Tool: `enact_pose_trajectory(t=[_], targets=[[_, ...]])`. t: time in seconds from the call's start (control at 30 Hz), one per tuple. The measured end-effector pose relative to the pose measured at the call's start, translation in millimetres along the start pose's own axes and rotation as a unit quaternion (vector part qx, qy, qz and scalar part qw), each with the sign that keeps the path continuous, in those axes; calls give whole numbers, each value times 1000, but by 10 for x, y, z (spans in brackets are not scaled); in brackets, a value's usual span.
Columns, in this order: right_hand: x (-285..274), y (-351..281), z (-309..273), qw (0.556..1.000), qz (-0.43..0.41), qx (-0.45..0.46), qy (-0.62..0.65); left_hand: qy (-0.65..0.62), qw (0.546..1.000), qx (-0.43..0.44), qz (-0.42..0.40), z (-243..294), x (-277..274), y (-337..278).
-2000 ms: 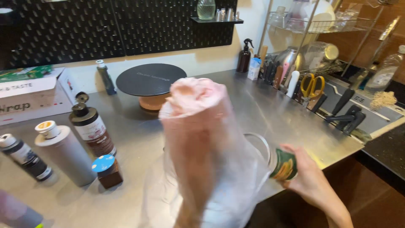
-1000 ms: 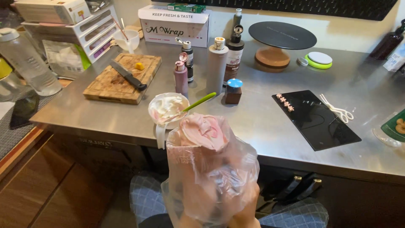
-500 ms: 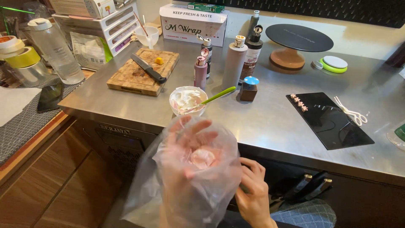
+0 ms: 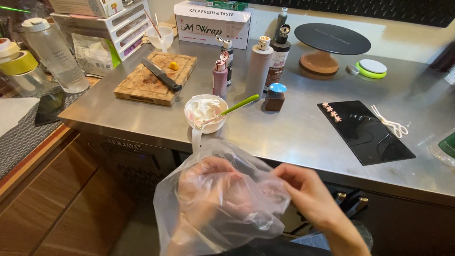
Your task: Mixing frosting and using a piping bag to decorate a small blue pastry with pink flowers.
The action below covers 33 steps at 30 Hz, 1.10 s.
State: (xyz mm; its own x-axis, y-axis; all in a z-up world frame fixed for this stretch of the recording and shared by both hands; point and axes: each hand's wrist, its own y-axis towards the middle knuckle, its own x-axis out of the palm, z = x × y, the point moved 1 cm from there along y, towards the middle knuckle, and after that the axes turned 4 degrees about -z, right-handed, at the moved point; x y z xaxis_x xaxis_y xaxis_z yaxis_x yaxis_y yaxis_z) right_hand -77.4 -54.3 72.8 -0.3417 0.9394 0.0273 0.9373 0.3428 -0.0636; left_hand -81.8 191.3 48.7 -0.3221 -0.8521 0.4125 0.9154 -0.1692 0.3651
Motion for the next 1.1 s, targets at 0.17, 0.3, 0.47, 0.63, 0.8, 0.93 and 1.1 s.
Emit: enact_pose_trajectory(t=[0.17,0.3,0.47,0.63,0.8,0.93,1.1], targets=[[-237,-8,-863,971,64,-164,-160,-47,978,-174,107,135,33,38],[-217,210,-662,964,87,-218,122,188,911,-202,305,246,80,232],[312,262,-528,996,-80,26,-22,673,732,106,-25,17,-222,474],[559,787,-933,949,-212,-20,-231,381,906,-46,-180,759,258,845],[1033,1109,-965,938,-340,-36,-61,107,939,-162,-284,1157,279,1498],[1131,1246,-1011,922,-372,4,106,-299,876,-329,-186,795,-305,2154],[1163,1486,-895,935,-346,4,75,-499,789,-343,-108,573,-754,2611]])
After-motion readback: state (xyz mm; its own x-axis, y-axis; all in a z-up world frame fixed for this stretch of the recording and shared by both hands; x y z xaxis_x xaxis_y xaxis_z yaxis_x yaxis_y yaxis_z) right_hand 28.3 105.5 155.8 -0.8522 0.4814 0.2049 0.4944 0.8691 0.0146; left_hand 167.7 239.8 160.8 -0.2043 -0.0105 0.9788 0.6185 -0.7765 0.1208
